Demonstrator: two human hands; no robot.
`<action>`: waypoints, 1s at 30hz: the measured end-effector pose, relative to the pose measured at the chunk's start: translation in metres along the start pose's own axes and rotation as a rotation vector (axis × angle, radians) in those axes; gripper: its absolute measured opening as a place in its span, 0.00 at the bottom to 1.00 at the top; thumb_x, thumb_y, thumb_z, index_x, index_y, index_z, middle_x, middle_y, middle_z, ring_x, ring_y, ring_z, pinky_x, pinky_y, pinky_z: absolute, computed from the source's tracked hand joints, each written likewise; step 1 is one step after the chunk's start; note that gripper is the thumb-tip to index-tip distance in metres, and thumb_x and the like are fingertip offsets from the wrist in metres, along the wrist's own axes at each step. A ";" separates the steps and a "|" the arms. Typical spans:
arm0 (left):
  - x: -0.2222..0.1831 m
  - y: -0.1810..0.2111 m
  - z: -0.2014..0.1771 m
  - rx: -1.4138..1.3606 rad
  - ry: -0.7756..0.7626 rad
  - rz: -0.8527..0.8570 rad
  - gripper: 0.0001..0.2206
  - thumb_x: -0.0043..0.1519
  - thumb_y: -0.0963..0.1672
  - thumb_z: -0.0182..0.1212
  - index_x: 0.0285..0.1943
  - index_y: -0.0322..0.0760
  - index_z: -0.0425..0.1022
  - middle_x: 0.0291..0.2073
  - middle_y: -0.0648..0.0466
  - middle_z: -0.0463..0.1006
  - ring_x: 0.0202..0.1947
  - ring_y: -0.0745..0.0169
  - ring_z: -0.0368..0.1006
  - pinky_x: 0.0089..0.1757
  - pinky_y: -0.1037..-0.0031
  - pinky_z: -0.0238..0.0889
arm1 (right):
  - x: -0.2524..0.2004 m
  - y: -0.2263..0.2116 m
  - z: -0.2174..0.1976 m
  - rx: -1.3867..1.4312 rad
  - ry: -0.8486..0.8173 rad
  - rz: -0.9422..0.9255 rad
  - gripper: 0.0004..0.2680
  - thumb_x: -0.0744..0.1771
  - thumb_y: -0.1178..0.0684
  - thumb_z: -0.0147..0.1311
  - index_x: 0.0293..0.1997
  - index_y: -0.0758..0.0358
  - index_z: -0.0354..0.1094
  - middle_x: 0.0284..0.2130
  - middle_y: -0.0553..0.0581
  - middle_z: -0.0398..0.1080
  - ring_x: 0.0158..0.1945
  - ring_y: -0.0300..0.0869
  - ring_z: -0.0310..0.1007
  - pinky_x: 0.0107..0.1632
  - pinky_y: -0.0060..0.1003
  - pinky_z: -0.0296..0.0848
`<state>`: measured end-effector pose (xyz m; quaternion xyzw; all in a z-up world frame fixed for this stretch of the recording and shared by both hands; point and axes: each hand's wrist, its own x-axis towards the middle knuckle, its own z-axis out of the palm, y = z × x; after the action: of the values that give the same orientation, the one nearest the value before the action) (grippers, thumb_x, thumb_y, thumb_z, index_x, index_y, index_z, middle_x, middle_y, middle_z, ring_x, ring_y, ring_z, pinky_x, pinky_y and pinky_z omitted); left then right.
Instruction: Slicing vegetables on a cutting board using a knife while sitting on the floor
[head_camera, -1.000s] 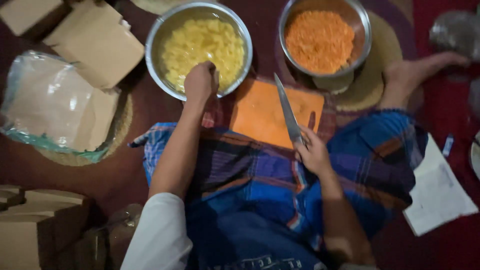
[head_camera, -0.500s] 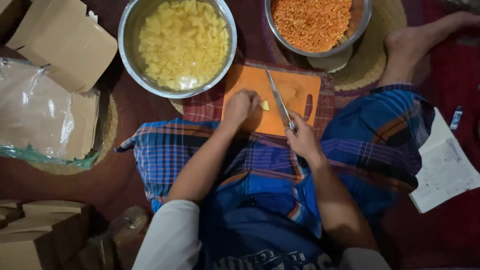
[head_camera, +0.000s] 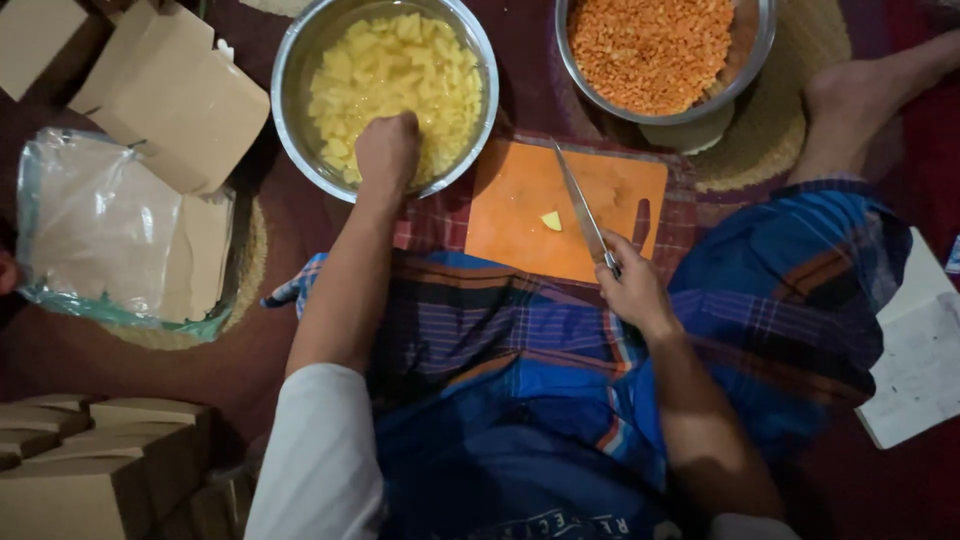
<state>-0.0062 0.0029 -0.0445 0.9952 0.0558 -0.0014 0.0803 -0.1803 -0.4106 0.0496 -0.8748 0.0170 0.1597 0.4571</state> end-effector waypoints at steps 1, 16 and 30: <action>0.004 -0.007 0.010 0.065 0.069 0.071 0.07 0.61 0.48 0.58 0.34 0.46 0.77 0.25 0.45 0.78 0.33 0.39 0.79 0.33 0.53 0.75 | -0.001 -0.002 0.001 -0.015 -0.007 0.005 0.20 0.64 0.56 0.54 0.66 0.52 0.67 0.18 0.58 0.74 0.26 0.51 0.78 0.35 0.46 0.75; -0.064 0.114 -0.056 -0.014 0.370 0.359 0.09 0.58 0.46 0.64 0.29 0.38 0.78 0.23 0.47 0.70 0.24 0.41 0.73 0.26 0.53 0.67 | -0.012 -0.017 0.011 -0.135 0.008 -0.021 0.20 0.64 0.54 0.53 0.66 0.49 0.66 0.35 0.71 0.77 0.43 0.66 0.78 0.45 0.59 0.75; -0.176 0.164 0.032 -0.191 -0.139 0.476 0.07 0.67 0.45 0.50 0.49 0.43 0.70 0.43 0.53 0.70 0.45 0.49 0.76 0.40 0.62 0.75 | -0.003 0.007 0.028 -0.165 0.019 -0.086 0.22 0.64 0.54 0.52 0.69 0.55 0.62 0.54 0.72 0.72 0.54 0.68 0.72 0.54 0.60 0.72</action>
<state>-0.1627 -0.1823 -0.0474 0.9658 -0.1855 -0.0456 0.1754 -0.1915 -0.3930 0.0301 -0.9109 -0.0294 0.1325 0.3896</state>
